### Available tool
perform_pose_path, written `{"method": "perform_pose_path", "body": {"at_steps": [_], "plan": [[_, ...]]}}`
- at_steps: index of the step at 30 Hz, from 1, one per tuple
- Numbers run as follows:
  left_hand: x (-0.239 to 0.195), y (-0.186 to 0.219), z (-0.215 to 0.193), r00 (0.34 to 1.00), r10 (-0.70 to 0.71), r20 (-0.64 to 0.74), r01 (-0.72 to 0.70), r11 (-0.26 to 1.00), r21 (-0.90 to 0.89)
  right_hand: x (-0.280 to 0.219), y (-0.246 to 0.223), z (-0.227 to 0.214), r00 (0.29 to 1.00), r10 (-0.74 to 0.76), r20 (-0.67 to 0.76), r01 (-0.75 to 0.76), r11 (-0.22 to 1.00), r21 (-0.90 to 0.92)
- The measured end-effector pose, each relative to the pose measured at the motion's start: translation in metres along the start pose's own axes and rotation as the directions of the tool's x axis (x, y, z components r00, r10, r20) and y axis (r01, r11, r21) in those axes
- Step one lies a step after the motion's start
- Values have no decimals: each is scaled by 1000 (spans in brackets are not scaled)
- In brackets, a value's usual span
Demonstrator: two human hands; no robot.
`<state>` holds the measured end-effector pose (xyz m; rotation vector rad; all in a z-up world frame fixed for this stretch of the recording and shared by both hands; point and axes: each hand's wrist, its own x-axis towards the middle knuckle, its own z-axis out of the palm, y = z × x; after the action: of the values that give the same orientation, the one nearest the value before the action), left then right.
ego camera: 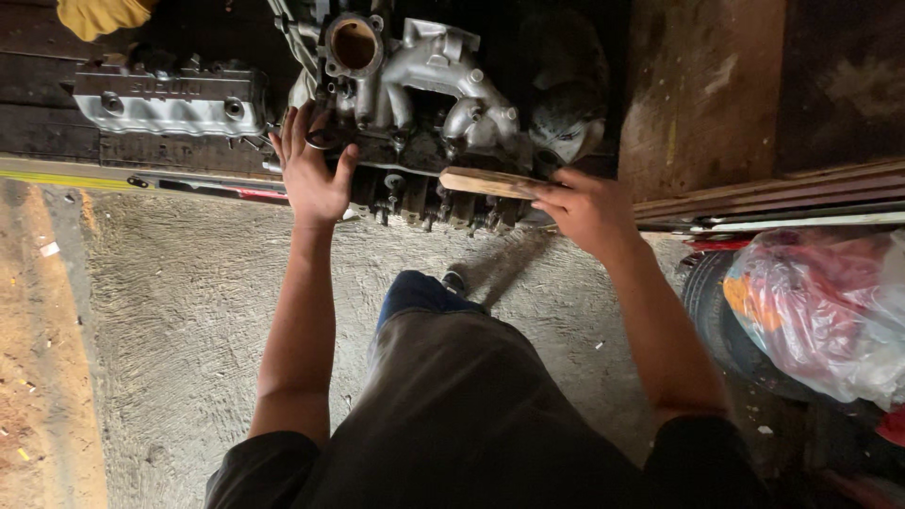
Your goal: The person uses a wire brush to scrub the surface of a disassembled engine block and a cylinder head resting on a workbench. The person repeatedly brushes different areas of the engine components to remove grime.
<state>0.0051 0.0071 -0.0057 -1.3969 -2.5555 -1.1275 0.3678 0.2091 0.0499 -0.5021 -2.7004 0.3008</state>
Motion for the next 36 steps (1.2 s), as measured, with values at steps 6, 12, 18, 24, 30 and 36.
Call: {"method": "perform_pose_path", "body": {"at_steps": [6, 12, 18, 24, 30, 36], "plan": [[1, -1, 3, 1000, 6, -6, -6, 1000, 30, -14, 22, -25, 977, 132, 169, -113, 987, -118], [0, 1, 3, 1000, 3, -16, -3, 1000, -5, -11, 5, -26, 996, 84, -25, -81, 989, 123], [0, 3, -2, 999, 32, -27, -32, 999, 7, 5, -8, -11, 988, 137, 75, -146, 982, 124], [1, 3, 1, 1000, 10, -28, -10, 1000, -7, -19, 2, -54, 972, 234, -7, -231, 964, 131], [1, 3, 3, 1000, 5, -16, -5, 1000, 6, -8, -21, -18, 973, 231, -22, -221, 952, 213], [-1, 1, 1, 1000, 16, -13, -15, 999, 42, -14, -6, -28, 957, 287, 47, -290, 954, 79]]}}
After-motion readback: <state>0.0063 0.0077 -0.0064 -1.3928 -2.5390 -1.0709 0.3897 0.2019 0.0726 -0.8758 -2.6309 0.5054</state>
